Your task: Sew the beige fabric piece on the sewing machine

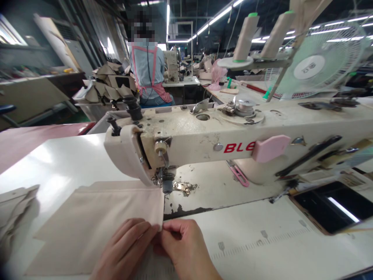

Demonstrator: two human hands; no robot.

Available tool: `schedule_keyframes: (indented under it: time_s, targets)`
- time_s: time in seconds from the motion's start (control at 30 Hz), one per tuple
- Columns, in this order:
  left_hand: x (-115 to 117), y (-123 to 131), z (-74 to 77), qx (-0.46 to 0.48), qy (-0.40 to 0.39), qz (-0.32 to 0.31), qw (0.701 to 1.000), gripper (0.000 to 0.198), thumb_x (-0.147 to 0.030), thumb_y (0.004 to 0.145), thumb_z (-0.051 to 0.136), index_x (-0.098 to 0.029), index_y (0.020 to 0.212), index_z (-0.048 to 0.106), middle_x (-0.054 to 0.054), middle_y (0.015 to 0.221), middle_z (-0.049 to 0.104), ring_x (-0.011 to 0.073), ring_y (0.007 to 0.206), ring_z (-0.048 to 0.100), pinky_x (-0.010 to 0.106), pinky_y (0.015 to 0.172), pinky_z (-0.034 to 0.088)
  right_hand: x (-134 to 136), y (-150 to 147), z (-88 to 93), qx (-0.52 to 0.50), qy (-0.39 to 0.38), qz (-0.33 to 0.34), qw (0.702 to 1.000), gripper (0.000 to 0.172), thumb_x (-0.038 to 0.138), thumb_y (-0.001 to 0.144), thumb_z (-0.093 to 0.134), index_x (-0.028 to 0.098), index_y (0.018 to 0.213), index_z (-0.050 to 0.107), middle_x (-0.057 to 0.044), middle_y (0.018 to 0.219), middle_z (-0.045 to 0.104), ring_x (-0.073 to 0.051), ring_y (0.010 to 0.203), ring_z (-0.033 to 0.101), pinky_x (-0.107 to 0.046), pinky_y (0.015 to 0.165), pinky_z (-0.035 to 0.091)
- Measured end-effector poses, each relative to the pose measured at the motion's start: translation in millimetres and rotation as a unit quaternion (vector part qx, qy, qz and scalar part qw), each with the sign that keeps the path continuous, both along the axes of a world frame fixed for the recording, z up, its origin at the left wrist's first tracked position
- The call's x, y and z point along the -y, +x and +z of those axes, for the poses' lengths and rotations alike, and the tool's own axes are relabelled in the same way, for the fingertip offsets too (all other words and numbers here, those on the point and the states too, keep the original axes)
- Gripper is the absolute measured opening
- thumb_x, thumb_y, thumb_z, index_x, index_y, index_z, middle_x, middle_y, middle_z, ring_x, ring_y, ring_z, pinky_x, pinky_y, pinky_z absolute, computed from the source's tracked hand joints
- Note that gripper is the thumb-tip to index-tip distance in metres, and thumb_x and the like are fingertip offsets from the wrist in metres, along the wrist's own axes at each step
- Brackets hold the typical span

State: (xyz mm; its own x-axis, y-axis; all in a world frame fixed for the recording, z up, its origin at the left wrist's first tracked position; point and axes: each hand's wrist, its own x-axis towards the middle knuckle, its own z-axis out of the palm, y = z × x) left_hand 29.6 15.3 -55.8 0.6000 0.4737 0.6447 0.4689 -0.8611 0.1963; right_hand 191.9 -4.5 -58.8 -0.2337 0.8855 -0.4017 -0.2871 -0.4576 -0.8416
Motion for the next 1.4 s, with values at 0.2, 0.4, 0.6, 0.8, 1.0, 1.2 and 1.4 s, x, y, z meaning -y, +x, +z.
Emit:
schedule_keyframes:
  time_s: [0.2, 0.4, 0.6, 0.8, 1.0, 1.2, 1.4]
  targets:
    - [-2, 0, 0.0, -0.005, 0.010, -0.003, 1.000, 0.026, -0.016, 0.100, 0.037, -0.007, 0.101, 0.062, 0.008, 0.081, 0.067, 0.0168, 0.074, 0.057, 0.027, 0.069, 0.051, -1, 0, -3.3, 0.008, 0.003, 0.000, 1.000, 0.018, 0.032, 0.074, 0.070, 0.015, 0.069, 0.074, 0.002, 0.061, 0.059, -0.013, 0.063, 0.052, -0.026, 0.070, 0.045]
    - [0, 2, -1.2, 0.013, 0.006, 0.029, 0.999, 0.017, -0.011, 0.095, 0.047, -0.012, 0.090, 0.063, 0.004, 0.076, 0.066, 0.0160, 0.070, 0.057, 0.027, 0.066, 0.050, 2, 2, 4.4, 0.006, -0.020, -0.009, 1.000, 0.016, 0.027, 0.073, 0.066, 0.016, 0.062, 0.071, 0.002, 0.054, 0.058, -0.016, 0.064, 0.056, -0.030, 0.076, 0.047]
    - [-3, -1, -2.8, 0.049, -0.042, 0.000, 0.998, 0.022, -0.015, 0.098, 0.041, -0.011, 0.096, 0.063, 0.007, 0.077, 0.064, 0.0161, 0.072, 0.056, 0.025, 0.063, 0.050, 3, 2, 12.0, 0.004, -0.012, 0.017, 1.000, 0.016, 0.019, 0.070, 0.061, 0.015, 0.076, 0.075, -0.001, 0.068, 0.068, -0.019, 0.077, 0.062, -0.030, 0.083, 0.046]
    - [-4, 1, -1.3, 0.020, -0.024, -0.004, 1.000, 0.021, -0.013, 0.098, 0.041, -0.011, 0.098, 0.062, 0.007, 0.077, 0.064, 0.0171, 0.071, 0.056, 0.026, 0.063, 0.050, 5, 14, -4.5, 0.243, 0.188, 0.003, 0.951, 0.022, 0.016, 0.080, 0.058, 0.018, 0.102, 0.064, -0.006, 0.090, 0.069, -0.020, 0.081, 0.067, -0.030, 0.069, 0.055]
    - [-8, -6, 2.2, 0.025, -0.138, -0.018, 0.990, 0.019, -0.013, 0.098, 0.037, -0.016, 0.089, 0.054, 0.003, 0.074, 0.061, 0.0150, 0.068, 0.053, 0.024, 0.062, 0.045, -21, 30, -1.2, 0.411, 0.631, 0.127, 0.646, 0.018, 0.014, 0.098, 0.046, 0.014, 0.101, 0.064, -0.009, 0.099, 0.070, -0.019, 0.099, 0.062, -0.031, 0.092, 0.050]
    - [-49, -23, 8.2, -0.138, -0.166, 0.042, 0.976, 0.029, -0.016, 0.095, 0.047, -0.019, 0.123, 0.053, 0.006, 0.116, 0.062, 0.0215, 0.105, 0.054, 0.037, 0.093, 0.046, -33, 28, 1.1, 0.416, 0.657, 0.181, 0.602, 0.034, 0.014, 0.101, 0.034, 0.012, 0.089, 0.066, -0.009, 0.082, 0.071, -0.019, 0.080, 0.065, -0.029, 0.077, 0.054]
    - [-67, -23, 3.6, -0.135, -0.169, 0.046, 0.975, 0.020, -0.015, 0.095, 0.045, -0.020, 0.102, 0.063, 0.003, 0.104, 0.064, 0.0192, 0.096, 0.055, 0.032, 0.087, 0.046, -40, 26, -1.1, 0.415, 0.646, 0.178, 0.615, 0.037, 0.016, 0.102, 0.032, 0.012, 0.091, 0.067, -0.009, 0.078, 0.071, -0.018, 0.077, 0.066, -0.029, 0.075, 0.056]
